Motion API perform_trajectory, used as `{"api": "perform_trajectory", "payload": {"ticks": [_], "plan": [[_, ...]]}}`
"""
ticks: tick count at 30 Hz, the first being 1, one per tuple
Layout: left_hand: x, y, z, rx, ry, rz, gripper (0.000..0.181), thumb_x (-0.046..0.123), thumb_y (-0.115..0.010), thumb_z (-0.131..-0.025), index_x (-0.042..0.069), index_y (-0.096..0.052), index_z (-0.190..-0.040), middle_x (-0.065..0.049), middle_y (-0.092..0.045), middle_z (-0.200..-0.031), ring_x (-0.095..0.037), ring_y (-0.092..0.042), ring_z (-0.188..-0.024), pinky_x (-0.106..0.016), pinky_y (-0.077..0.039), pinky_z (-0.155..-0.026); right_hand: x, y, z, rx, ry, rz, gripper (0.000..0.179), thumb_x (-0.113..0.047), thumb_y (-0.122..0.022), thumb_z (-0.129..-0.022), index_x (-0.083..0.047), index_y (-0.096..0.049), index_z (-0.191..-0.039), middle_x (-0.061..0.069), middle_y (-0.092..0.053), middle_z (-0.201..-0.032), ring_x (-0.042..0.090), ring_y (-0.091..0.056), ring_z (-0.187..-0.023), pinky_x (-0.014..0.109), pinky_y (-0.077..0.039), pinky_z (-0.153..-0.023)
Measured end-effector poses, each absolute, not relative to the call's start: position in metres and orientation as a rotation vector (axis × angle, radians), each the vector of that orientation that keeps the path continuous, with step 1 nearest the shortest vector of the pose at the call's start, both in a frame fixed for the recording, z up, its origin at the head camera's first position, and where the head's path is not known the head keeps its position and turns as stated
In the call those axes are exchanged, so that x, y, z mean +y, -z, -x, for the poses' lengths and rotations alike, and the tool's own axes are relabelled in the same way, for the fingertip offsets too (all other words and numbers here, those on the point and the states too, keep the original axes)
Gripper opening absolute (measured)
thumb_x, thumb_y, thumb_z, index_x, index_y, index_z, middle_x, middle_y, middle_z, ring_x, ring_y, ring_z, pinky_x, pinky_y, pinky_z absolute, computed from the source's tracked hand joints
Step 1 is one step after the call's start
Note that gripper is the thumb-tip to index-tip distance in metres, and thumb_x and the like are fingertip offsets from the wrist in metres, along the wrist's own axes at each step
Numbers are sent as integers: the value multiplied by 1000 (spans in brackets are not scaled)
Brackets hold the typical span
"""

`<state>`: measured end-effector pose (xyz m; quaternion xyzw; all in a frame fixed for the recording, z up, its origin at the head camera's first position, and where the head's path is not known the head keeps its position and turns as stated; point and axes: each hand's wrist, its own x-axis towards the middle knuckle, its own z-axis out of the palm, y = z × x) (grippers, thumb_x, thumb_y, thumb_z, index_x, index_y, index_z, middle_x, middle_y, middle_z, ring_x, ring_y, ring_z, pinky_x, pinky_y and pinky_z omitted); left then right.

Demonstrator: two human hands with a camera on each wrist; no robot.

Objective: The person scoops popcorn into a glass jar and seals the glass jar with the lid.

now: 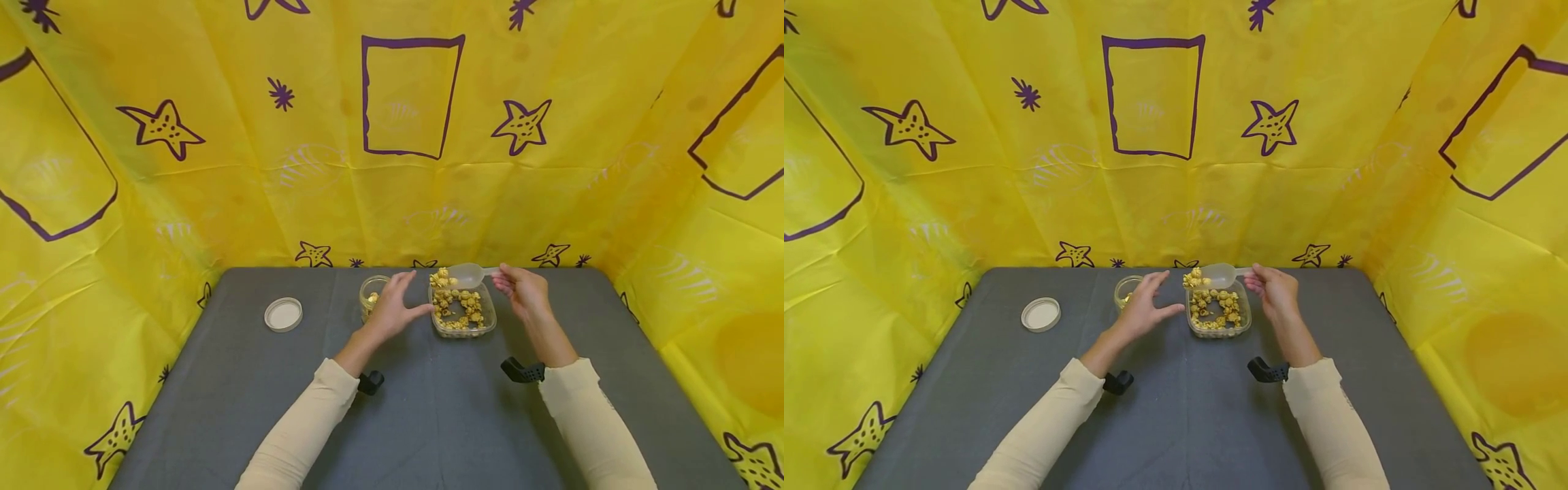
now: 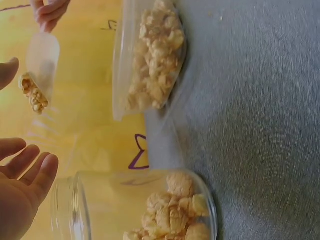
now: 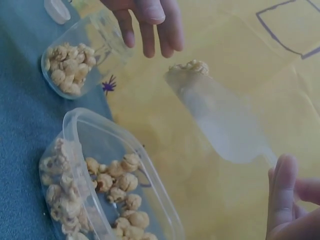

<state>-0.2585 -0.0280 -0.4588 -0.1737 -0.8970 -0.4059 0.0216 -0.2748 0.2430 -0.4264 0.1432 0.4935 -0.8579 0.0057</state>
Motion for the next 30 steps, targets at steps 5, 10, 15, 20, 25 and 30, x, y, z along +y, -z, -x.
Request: {"api": "perform_trajectory", "payload": {"ticks": [5, 10, 15, 20, 25, 30], "plan": [[-33, 456, 262, -2762, 1244, 528, 83, 37, -77, -83, 11, -37, -150, -14, -40, -150, -35, -42, -137, -54, -38, -109, 238, 424, 277, 1531, 2705, -446, 31, -2, -57, -96, -5, -72, -70, 6, -71, -62, 13, -68, -52, 22, -56, -54], [-39, 454, 263, -2740, 1230, 513, 81, 38, -76, -84, 9, -38, -150, -16, -41, -149, -36, -43, -135, -55, -40, -108, 232, 423, 280, 1521, 2714, -457, 30, -1, -57, -95, -5, -72, -70, 7, -71, -62, 14, -68, -52, 23, -56, -53], [-47, 456, 263, -2694, 1196, 500, 80, 40, -75, -84, 5, -41, -147, -19, -44, -145, -39, -46, -131, -56, -41, -105, 224, 422, 280, 1534, 2703, -448, 31, -1, -56, -96, -6, -72, -70, 6, -71, -62, 13, -68, -52, 22, -56, -53], [-54, 458, 264, -2683, 1189, 476, 79, 38, -77, -82, 6, -43, -146, -18, -45, -145, -39, -41, -134, -58, -36, -108, 216, 420, 280, 1547, 2697, -419, 31, -1, -56, -96, -6, -72, -71, 6, -71, -62, 12, -68, -52, 21, -56, -54], [-61, 459, 266, -2676, 1170, 464, 80, 38, -78, -81, 5, -44, -145, -17, -45, -146, -37, -38, -136, -56, -37, -109, 208, 418, 280, 1535, 2699, -385, 30, -1, -56, -96, -6, -73, -73, 7, -72, -63, 12, -68, -53, 21, -56, -55], [-71, 459, 268, -2684, 1146, 441, 81, 41, -77, -81, 6, -43, -146, -17, -44, -146, -37, -37, -137, -57, -35, -110, 199, 417, 281, 1575, 2678, -403, 28, -2, -57, -96, -7, -72, -73, 5, -72, -63, 12, -68, -53, 21, -56, -55]]}}
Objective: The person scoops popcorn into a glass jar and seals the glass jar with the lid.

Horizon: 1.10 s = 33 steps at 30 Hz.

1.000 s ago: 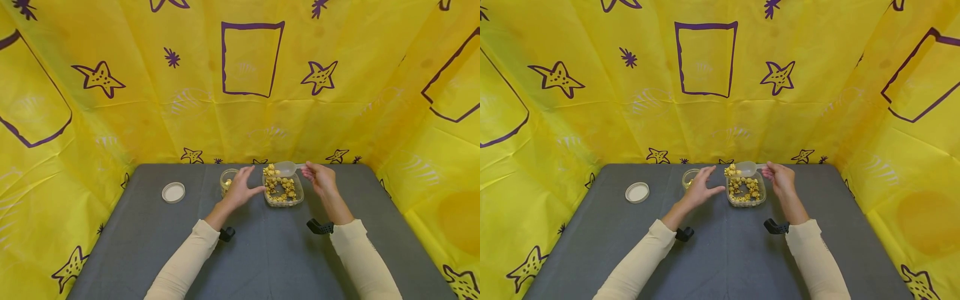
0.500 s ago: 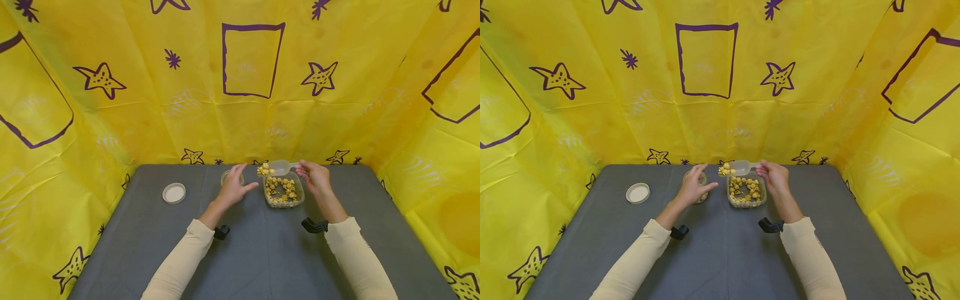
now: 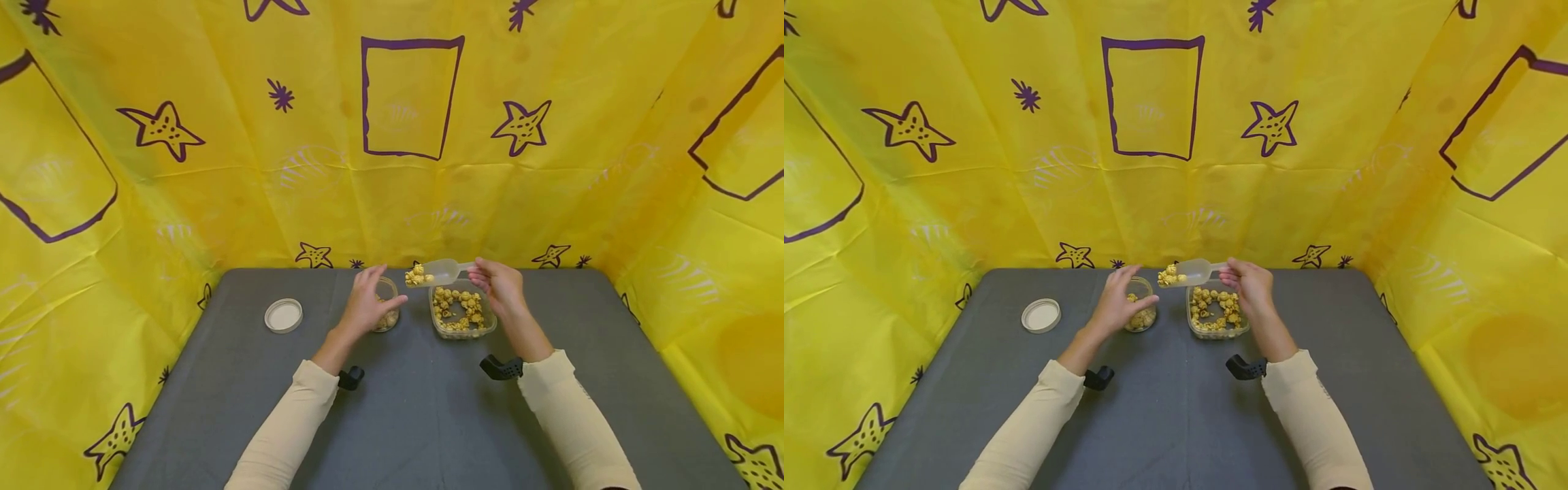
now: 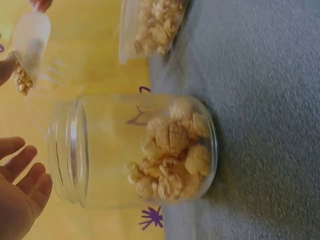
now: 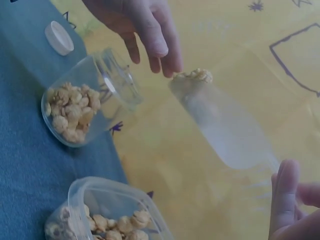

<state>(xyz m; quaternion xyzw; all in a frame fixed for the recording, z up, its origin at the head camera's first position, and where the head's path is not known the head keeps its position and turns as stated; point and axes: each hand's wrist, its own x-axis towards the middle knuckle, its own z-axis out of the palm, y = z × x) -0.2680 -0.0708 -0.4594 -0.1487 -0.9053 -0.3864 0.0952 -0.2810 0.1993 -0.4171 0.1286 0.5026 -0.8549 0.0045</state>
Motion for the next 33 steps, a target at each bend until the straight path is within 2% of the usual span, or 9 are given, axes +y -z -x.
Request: {"api": "perform_trajectory", "payload": {"ticks": [10, 19, 33], "plan": [[-86, 471, 272, -2688, 1128, 410, 84, 43, -79, -79, 8, -44, -146, -16, -43, -148, -37, -33, -139, -59, -27, -114, 183, 423, 286, 1577, 2691, -415, 22, -3, -59, -95, -6, -71, -76, 6, -71, -63, 12, -68, -53, 21, -56, -54], [-96, 479, 274, -2703, 1220, 347, 86, 40, -81, -77, 4, -43, -146, -18, -40, -149, -38, -34, -139, -61, -30, -112, 171, 429, 289, 1592, 2678, -423, 23, -2, -57, -96, -5, -67, -76, 5, -71, -62, 11, -67, -52, 21, -56, -54], [-102, 492, 271, -2759, 1353, 233, 97, 40, -82, -75, 4, -33, -150, -21, -38, -149, -38, -35, -139, -57, -31, -113, 158, 436, 291, 1633, 2650, -474, 10, -4, -61, -94, -3, -64, -85, 4, -70, -62, 11, -67, -52, 22, -56, -54]]}}
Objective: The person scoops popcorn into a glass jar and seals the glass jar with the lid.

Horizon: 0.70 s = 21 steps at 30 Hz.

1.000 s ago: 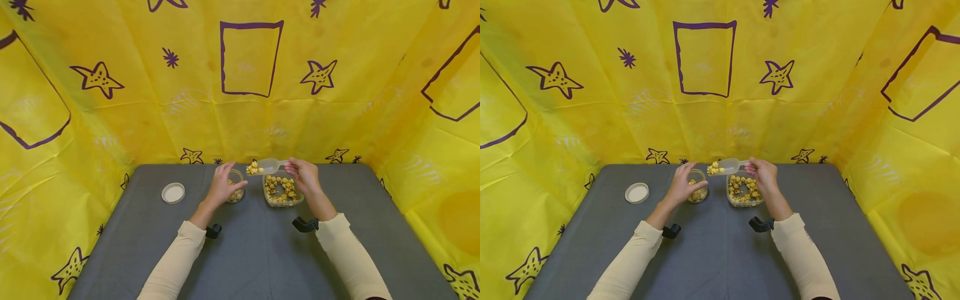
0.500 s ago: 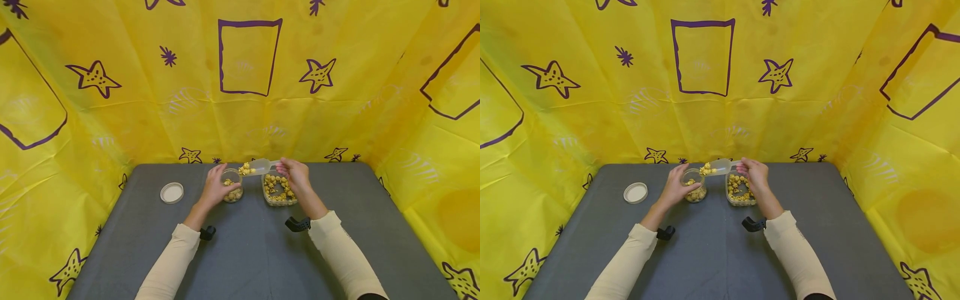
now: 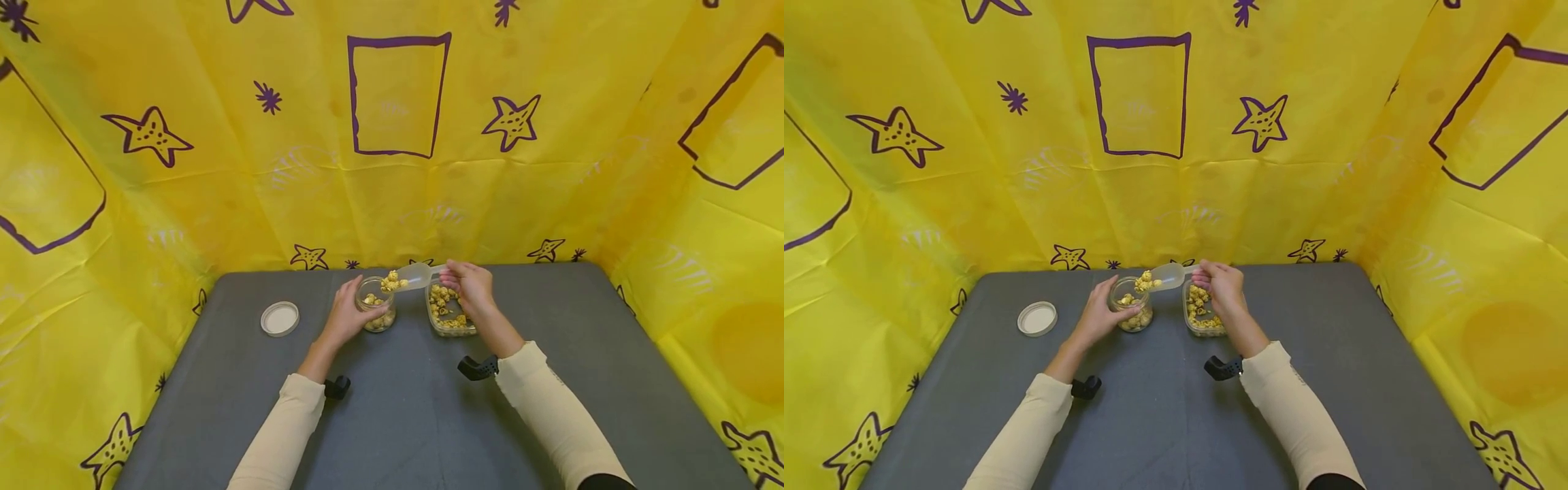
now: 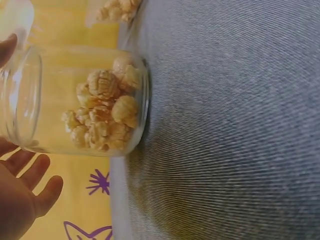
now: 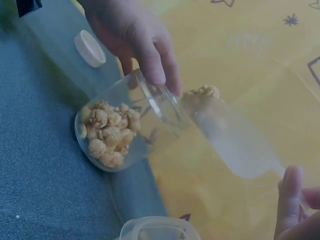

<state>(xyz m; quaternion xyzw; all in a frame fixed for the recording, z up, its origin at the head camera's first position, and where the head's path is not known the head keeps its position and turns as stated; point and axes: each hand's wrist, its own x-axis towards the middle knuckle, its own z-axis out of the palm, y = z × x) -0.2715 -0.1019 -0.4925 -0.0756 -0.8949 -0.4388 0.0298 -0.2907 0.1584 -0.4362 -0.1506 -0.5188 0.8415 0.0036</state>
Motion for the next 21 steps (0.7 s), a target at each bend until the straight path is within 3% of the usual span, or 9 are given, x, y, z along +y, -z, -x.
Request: {"api": "perform_trajectory", "payload": {"ticks": [5, 13, 21], "plan": [[-103, 500, 272, -2747, 1375, 200, 102, 42, -83, -74, 2, -30, -151, -23, -41, -146, -37, -38, -135, -55, -33, -112, 156, 436, 290, -1663, -2612, 467, 8, -6, -62, -95, -1, -64, -88, 3, -70, -64, 11, -67, -53, 22, -56, -56], [-105, 507, 269, -2701, 1363, 199, 98, 51, -81, -73, -1, -40, -144, -23, -46, -138, -38, -44, -126, -56, -37, -105, 150, 434, 289, -1743, -2531, 423, 11, -6, -61, -95, 5, -62, -97, 2, -69, -63, 10, -66, -52, 23, -57, -56], [-106, 510, 272, -2743, 1426, 125, 92, 44, -83, -74, 8, -40, -146, -18, -44, -141, -35, -44, -130, -55, -36, -110, 144, 424, 291, -1888, -2407, 366, 24, -9, -64, -93, 9, -64, -108, 3, -70, -66, 10, -66, -52, 30, -59, -62]]}}
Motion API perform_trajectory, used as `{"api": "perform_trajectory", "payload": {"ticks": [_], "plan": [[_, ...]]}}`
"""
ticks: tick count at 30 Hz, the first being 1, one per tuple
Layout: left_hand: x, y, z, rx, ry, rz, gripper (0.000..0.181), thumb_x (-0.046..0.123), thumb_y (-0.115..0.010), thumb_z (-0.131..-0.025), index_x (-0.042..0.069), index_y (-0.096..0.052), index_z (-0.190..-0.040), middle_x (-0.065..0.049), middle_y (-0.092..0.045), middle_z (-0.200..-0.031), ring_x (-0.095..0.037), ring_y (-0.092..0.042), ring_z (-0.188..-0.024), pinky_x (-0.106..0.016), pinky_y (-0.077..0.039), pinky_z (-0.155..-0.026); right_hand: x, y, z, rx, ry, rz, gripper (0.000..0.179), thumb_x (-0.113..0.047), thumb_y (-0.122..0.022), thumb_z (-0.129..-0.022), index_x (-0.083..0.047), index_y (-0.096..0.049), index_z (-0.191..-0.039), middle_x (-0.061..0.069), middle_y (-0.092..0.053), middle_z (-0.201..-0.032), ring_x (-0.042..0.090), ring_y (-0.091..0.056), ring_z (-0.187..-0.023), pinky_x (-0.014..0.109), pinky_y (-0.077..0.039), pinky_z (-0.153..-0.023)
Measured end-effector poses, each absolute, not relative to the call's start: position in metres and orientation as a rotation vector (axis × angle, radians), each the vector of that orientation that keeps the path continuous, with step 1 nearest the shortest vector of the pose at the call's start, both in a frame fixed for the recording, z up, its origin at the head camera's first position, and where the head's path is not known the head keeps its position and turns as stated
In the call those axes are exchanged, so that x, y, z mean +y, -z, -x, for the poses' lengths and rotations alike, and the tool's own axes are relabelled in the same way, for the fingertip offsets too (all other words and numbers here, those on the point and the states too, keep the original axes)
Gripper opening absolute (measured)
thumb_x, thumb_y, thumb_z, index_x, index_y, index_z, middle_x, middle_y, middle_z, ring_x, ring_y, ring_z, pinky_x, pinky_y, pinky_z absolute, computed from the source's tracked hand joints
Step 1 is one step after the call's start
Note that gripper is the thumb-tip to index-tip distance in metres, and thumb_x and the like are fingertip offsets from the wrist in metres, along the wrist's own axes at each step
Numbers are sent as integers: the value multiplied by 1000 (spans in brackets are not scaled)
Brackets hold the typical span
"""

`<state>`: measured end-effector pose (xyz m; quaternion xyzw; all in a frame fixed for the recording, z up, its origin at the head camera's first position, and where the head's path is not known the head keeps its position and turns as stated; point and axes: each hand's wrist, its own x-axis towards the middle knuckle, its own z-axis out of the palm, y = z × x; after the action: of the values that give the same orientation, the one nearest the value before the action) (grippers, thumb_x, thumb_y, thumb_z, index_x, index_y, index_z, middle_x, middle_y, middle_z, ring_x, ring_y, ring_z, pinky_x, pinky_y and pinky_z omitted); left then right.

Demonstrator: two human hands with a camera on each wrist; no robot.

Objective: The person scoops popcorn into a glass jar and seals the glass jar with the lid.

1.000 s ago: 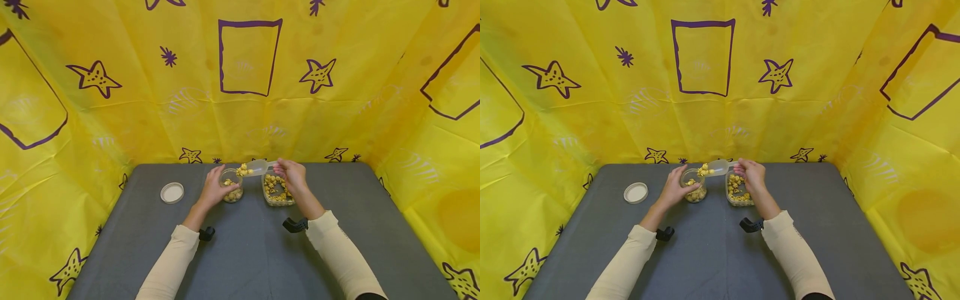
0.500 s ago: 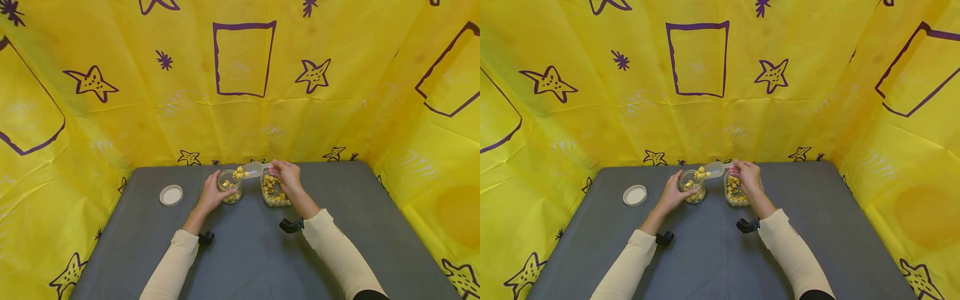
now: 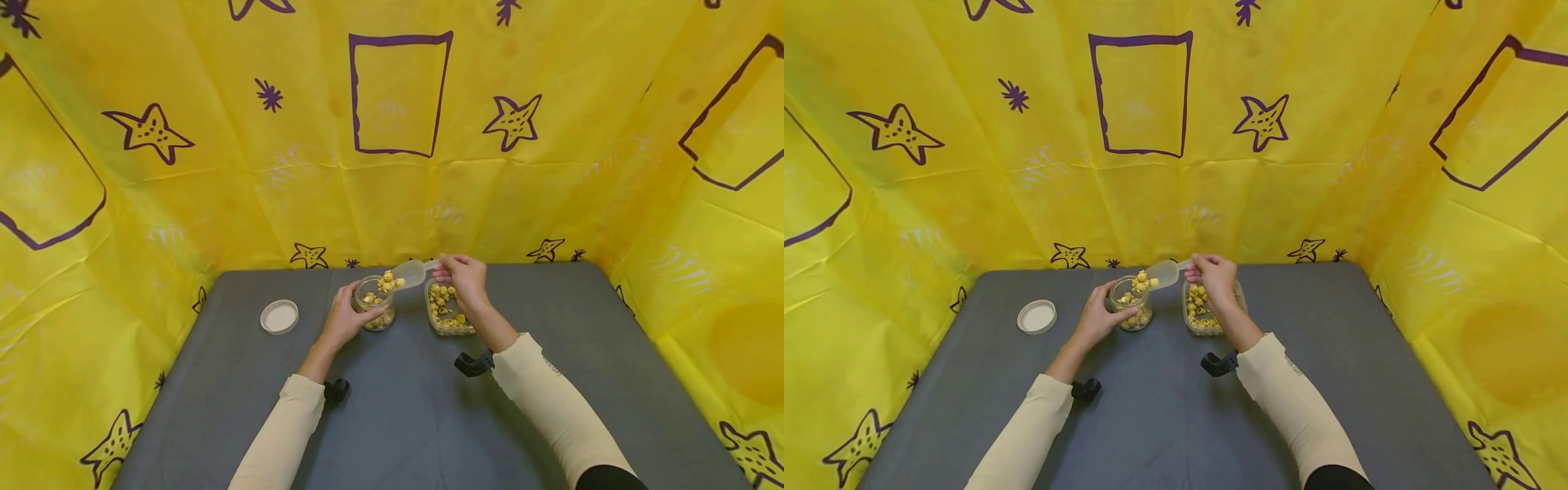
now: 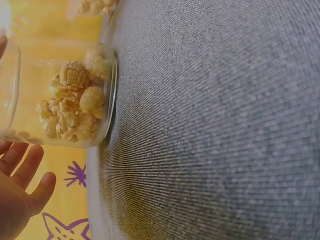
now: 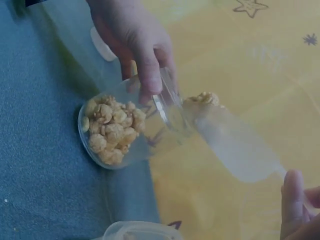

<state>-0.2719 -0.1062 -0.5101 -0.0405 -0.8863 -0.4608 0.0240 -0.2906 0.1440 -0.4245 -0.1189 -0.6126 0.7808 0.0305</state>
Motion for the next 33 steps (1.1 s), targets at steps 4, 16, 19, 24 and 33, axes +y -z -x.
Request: {"api": "perform_trajectory", "payload": {"ticks": [4, 16, 19, 24, 33], "plan": [[-107, 510, 271, -2734, 1443, 96, 90, 42, -83, -74, 9, -40, -146, -17, -45, -138, -34, -45, -128, -54, -36, -109, 137, 418, 291, -1976, -2330, 292, 27, -9, -64, -93, 12, -64, -110, 4, -70, -66, 10, -66, -52, 32, -60, -62], [-106, 506, 273, -2735, 1420, 104, 89, 41, -84, -74, 8, -41, -144, -17, -47, -135, -33, -47, -123, -52, -37, -108, 116, 404, 289, -2140, -1947, -5, 24, -8, -64, -92, 16, -69, -98, 20, -69, -69, 6, -62, -47, 47, -58, -60], [-106, 506, 273, -2730, 1427, 98, 88, 40, -84, -74, 7, -42, -144, -18, -47, -134, -34, -47, -123, -53, -36, -108, 112, 403, 288, -2157, -1874, -75, 22, -6, -64, -92, 15, -69, -95, 30, -68, -73, 5, -61, -45, 46, -58, -58], [-106, 508, 273, -2746, 1424, 92, 88, 41, -84, -74, 7, -42, -144, -18, -47, -134, -34, -47, -124, -53, -36, -109, 109, 405, 287, -2158, -1837, -93, 20, -6, -65, -91, 13, -70, -91, 32, -67, -73, 5, -60, -44, 38, -57, -51], [-105, 510, 272, -2755, 1411, 113, 88, 41, -83, -74, 7, -42, -144, -18, -48, -133, -33, -46, -123, -53, -36, -108, 114, 412, 288, -2111, -1933, -50, 23, -8, -65, -92, 14, -69, -94, 25, -69, -72, 6, -62, -46, 33, -57, -51]]}}
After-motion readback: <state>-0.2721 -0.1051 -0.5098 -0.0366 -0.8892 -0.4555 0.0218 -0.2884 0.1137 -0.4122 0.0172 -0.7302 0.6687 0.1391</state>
